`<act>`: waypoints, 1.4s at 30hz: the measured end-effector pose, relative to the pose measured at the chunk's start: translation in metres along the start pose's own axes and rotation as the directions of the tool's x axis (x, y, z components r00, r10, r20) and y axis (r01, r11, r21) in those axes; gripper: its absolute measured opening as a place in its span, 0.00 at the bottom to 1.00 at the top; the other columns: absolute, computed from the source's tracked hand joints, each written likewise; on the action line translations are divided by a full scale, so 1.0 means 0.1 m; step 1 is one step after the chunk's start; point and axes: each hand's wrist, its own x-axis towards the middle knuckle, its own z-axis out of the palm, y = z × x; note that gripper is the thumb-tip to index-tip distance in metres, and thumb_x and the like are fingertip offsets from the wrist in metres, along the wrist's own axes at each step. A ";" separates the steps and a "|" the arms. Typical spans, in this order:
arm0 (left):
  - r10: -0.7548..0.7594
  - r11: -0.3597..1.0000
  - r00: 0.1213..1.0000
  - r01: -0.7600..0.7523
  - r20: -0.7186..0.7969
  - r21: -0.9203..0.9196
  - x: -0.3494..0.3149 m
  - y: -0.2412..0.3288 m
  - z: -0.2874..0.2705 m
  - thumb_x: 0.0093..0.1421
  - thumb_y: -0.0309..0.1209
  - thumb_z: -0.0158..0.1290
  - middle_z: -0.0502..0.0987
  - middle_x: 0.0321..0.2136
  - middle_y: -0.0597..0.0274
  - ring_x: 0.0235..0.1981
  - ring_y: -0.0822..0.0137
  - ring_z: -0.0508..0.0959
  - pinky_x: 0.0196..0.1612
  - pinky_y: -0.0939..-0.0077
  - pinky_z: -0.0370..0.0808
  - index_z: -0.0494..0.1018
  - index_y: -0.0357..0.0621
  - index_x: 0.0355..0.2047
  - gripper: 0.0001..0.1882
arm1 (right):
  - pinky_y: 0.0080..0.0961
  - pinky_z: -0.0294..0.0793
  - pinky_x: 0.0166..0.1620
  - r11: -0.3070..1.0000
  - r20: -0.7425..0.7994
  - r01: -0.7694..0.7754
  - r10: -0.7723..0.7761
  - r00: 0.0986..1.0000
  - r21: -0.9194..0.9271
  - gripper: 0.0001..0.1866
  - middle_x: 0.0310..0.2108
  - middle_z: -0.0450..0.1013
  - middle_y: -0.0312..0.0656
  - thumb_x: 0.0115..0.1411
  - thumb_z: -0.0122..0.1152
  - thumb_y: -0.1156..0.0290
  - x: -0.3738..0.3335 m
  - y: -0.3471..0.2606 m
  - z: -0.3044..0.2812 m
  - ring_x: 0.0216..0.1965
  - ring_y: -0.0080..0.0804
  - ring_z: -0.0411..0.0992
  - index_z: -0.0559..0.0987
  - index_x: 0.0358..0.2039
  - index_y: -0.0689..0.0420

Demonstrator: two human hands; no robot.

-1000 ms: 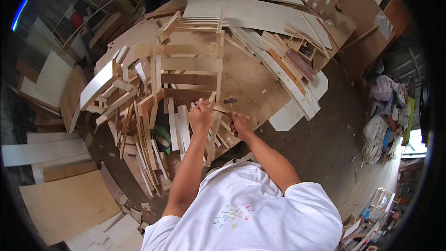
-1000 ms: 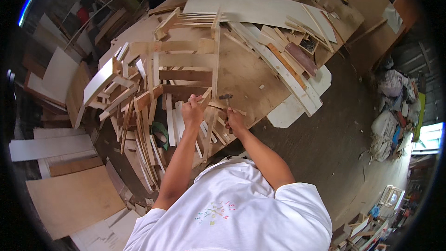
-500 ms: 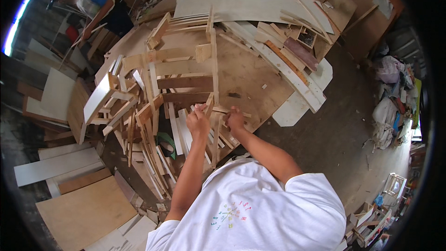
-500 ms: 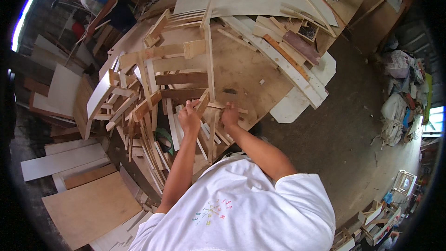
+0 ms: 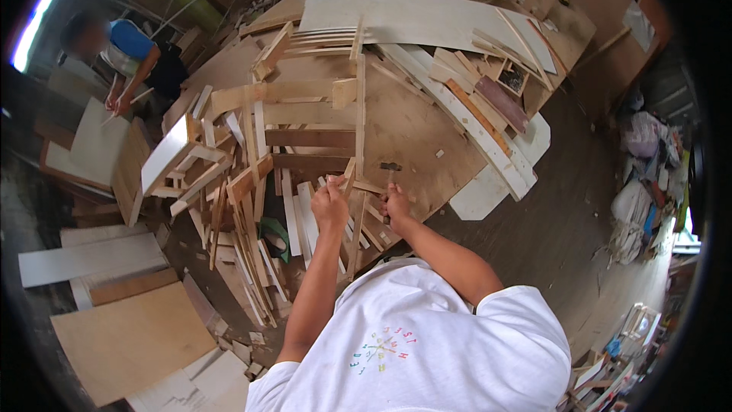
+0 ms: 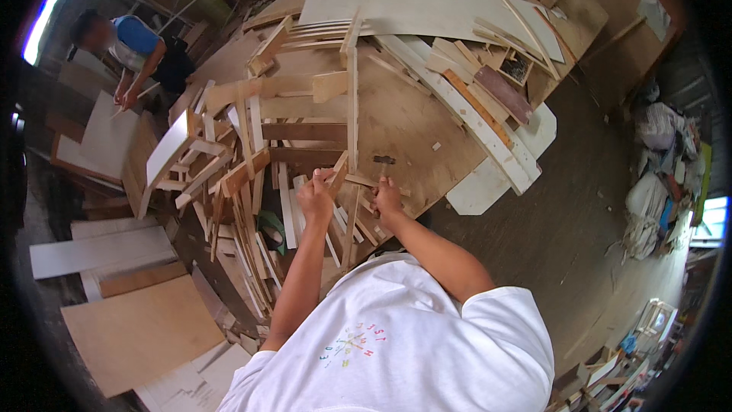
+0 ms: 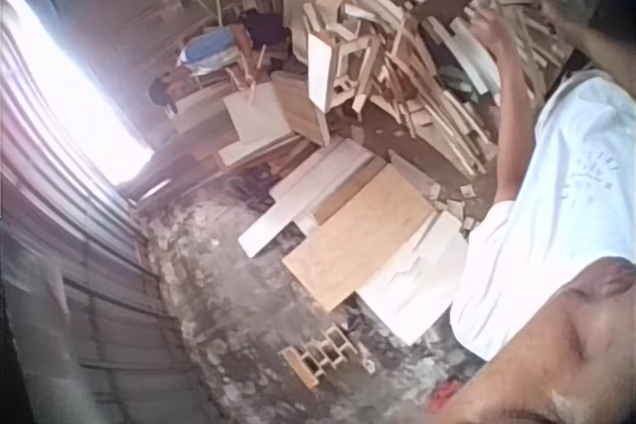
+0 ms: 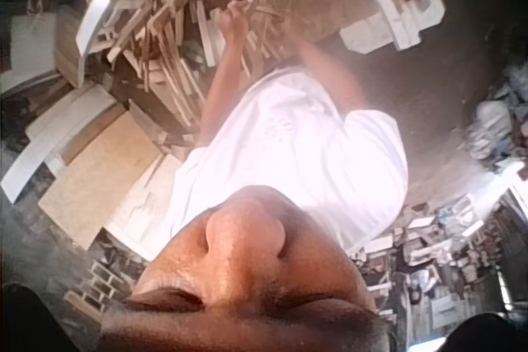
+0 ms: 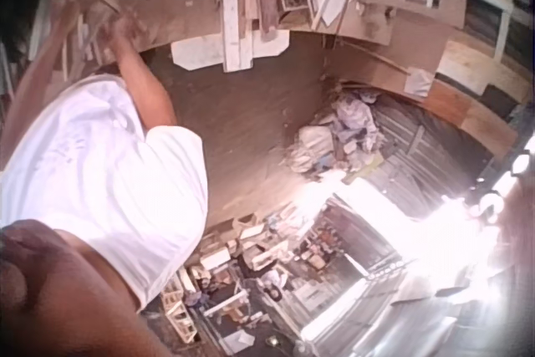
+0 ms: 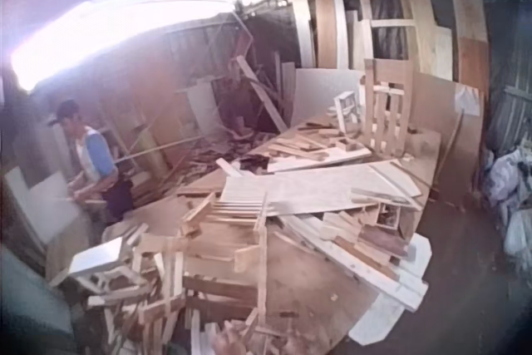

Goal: The person assembles a small wooden chair by aligning wooden slats and base pieces, then hammering nails into them on a workbench.

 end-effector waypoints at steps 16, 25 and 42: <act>-0.402 0.392 0.884 -0.067 -0.237 -0.918 0.77 -1.24 -1.72 0.72 0.59 0.38 0.70 0.63 0.52 0.62 0.57 0.71 0.70 0.62 0.57 0.72 0.38 0.61 0.37 | 0.17 0.65 0.21 0.405 0.389 0.863 -0.774 0.500 -0.302 0.27 0.33 0.69 0.32 0.63 0.71 0.53 -1.02 -1.67 1.10 0.22 0.16 0.64 0.75 0.54 0.59; -0.062 0.337 0.943 -0.288 -0.326 -0.897 1.04 -1.09 -1.31 0.68 0.32 0.55 0.80 0.51 0.60 0.53 0.66 0.77 0.60 0.71 0.70 0.78 0.40 0.51 0.14 | 0.22 0.72 0.36 -0.044 0.575 0.912 -0.788 0.220 -0.408 0.19 0.27 0.73 0.30 0.58 0.74 0.57 -0.48 -2.01 1.93 0.27 0.22 0.70 0.79 0.40 0.56; 0.578 0.699 0.673 -0.700 -0.462 -0.146 -0.09 0.55 -0.68 0.56 0.23 0.59 0.82 0.44 0.59 0.54 0.55 0.78 0.73 0.45 0.51 0.79 0.45 0.44 0.15 | 0.19 0.70 0.20 0.409 0.111 0.742 -0.835 0.539 -0.532 0.29 0.42 0.77 0.43 0.69 0.58 0.46 -0.30 -2.42 0.05 0.31 0.24 0.80 0.71 0.52 0.62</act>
